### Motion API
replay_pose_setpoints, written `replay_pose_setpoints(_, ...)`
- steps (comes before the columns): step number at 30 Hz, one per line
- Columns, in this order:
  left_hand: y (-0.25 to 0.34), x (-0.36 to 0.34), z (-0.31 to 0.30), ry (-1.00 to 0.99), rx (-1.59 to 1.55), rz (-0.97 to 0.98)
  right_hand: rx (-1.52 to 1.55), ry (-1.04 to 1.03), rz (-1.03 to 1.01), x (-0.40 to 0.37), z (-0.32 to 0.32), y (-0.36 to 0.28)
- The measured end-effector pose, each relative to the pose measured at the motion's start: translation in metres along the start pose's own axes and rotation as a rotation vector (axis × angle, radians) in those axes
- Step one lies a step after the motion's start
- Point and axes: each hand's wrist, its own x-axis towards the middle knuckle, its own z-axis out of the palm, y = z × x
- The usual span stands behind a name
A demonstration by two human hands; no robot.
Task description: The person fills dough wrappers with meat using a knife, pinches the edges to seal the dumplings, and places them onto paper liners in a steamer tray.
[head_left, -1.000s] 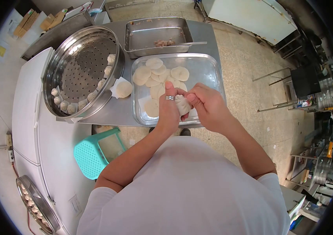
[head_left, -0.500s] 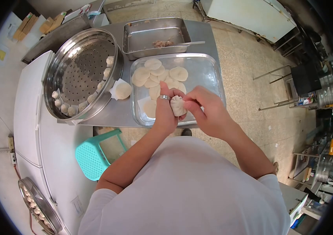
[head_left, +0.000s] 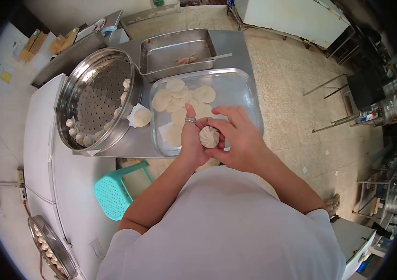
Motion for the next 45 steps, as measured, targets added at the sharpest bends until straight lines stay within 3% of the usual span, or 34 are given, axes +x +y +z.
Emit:
replay_pose_setpoints(3, -0.014, 0.006, 0.025, 0.217, -0.070, 0.007, -0.016, 0.016, -0.054, -0.009, -0.004, 0.012)
replay_pose_setpoints(6, -0.029, 0.019, 0.020, 0.163, -0.032, 0.000, 0.027, -0.024, -0.081, -0.015, -0.020, 0.016)
replay_pose_setpoints(8, -0.030, 0.005, 0.064, 0.411, 0.023, -0.060, -0.016, -0.028, -0.118, -0.031, -0.020, 0.032)
replay_pose_setpoints(14, -0.087, 0.053, 0.046, 0.056, 0.014, -0.030, -0.148, 0.006, -0.032, -0.070, -0.065, 0.045)
replay_pose_setpoints(17, -0.108, 0.061, 0.104, 0.069, 0.069, -0.141, -0.240, 0.058, 0.062, -0.105, -0.092, 0.050)
replay_pose_setpoints(21, -0.154, 0.094, 0.117, -0.074, 0.234, -0.178, -0.325, 0.188, 0.260, -0.143, -0.130, 0.041)
replay_pose_setpoints(24, -0.176, 0.097, 0.152, -0.169, 0.342, -0.311, -0.422, 0.231, 0.281, -0.173, -0.140, 0.039)
replay_pose_setpoints(27, -0.199, 0.104, 0.163, -0.249, 0.385, -0.379, -0.470, 0.234, 0.500, -0.192, -0.147, 0.035)
replay_pose_setpoints(32, -0.212, 0.110, 0.164, -0.315, 0.484, -0.399, -0.489, 0.317, 0.463, -0.202, -0.151, 0.039)
replay_pose_setpoints(35, -0.201, 0.113, 0.165, -0.342, 0.475, -0.410, -0.305, 0.340, 0.471, -0.195, -0.163, 0.045)
replay_pose_setpoints(37, -0.172, 0.119, 0.152, -0.558, 0.460, -0.527, 0.092, 0.474, 0.776, -0.179, -0.174, 0.036)
replay_pose_setpoints(39, -0.162, 0.115, 0.154, -0.528, 0.465, -0.442, 0.520, 0.638, 0.763, -0.174, -0.172, 0.053)
replay_pose_setpoints(45, -0.144, 0.104, 0.137, -0.483, 0.478, -0.252, 0.798, 0.430, 0.800, -0.134, -0.160, 0.060)
